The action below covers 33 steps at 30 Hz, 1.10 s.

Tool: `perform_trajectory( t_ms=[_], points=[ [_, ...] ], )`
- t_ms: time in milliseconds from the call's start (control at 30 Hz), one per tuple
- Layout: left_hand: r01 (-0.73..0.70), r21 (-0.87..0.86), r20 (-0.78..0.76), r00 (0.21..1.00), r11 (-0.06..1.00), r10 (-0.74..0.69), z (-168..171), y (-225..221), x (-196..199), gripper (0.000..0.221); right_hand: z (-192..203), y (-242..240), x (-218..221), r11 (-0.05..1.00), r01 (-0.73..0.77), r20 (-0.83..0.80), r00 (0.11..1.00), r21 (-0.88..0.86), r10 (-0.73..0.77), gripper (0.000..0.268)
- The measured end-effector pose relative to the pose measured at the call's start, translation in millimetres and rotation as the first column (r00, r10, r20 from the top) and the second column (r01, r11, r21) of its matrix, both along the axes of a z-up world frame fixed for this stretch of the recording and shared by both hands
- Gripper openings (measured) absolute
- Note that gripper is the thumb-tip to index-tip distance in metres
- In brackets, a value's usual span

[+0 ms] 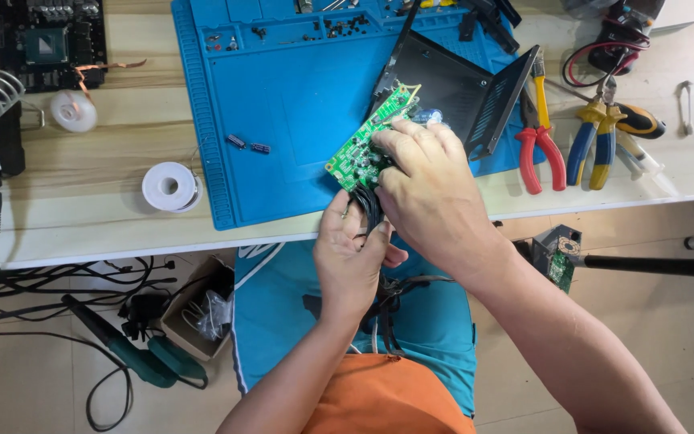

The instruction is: Repairing an electronic circuit board by soldering and desoldering components and inspecting connections.

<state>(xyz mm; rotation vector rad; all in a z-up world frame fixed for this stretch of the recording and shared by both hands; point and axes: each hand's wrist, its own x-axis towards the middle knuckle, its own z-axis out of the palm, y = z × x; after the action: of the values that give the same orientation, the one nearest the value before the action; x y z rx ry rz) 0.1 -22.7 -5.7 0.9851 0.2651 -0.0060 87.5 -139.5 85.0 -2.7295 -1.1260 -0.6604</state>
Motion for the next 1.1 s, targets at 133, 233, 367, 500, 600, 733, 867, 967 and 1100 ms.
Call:
perform_trajectory(
  t_ms=[133, 233, 367, 500, 600, 733, 867, 967, 1100],
  points=[
    [-0.013, 0.005, -0.003, 1.0, 1.0, 0.013, 1.6, -1.9, -0.7, 0.088, 7.8, 1.1, -2.3, 1.0, 0.0, -0.014, 1.0, -0.023, -0.001, 0.017],
    [-0.021, 0.011, -0.001, 1.0, 1.0, 0.021, 2.4, -3.9, -1.9, 0.089, 6.0, -2.5, -4.1, 0.999, 0.038, -0.06, 0.997, -0.015, -0.038, 0.016],
    [-0.024, 0.025, 0.001, 1.0, 0.999, 0.024, 5.1, -6.0, -4.0, 0.088, -9.8, -12.9, -5.5, 0.986, 0.124, -0.181, 0.978, 0.109, -0.103, 0.015],
    [-0.039, 0.021, 0.025, 0.999, 0.999, 0.038, 1.3, -7.2, -5.5, 0.088, -19.1, -15.7, -13.0, 0.963, 0.171, -0.24, 0.964, 0.209, -0.119, 0.013],
    [-0.044, 0.051, 0.043, 0.998, 0.998, 0.041, -3.3, -7.8, -5.5, 0.088, -26.7, -21.0, -12.9, 0.952, 0.172, -0.236, 0.965, 0.253, -0.112, 0.015],
    [-0.053, 0.032, 0.057, 0.997, 0.998, 0.051, -7.6, -9.8, -5.9, 0.09, -20.8, -19.3, -16.5, 0.968, 0.129, -0.175, 0.98, 0.215, -0.092, 0.015],
    [-0.049, 0.029, 0.066, 0.997, 0.998, 0.047, -13.4, -12.1, -8.7, 0.09, -15.5, -16.4, -16.8, 0.985, 0.093, -0.125, 0.989, 0.143, -0.075, 0.015],
    [-0.06, 0.034, 0.084, 0.995, 0.998, 0.057, -18.5, -14.0, -8.4, 0.089, -13.5, -15.7, -16.1, 0.99, 0.084, -0.114, 0.991, 0.11, -0.072, 0.017],
    [-0.055, 0.022, 0.084, 0.995, 0.998, 0.053, -17.3, -13.0, -9.5, 0.09, -11.1, -15.8, -15.1, 0.992, 0.086, -0.124, 0.989, 0.096, -0.074, 0.018]
  ],
)
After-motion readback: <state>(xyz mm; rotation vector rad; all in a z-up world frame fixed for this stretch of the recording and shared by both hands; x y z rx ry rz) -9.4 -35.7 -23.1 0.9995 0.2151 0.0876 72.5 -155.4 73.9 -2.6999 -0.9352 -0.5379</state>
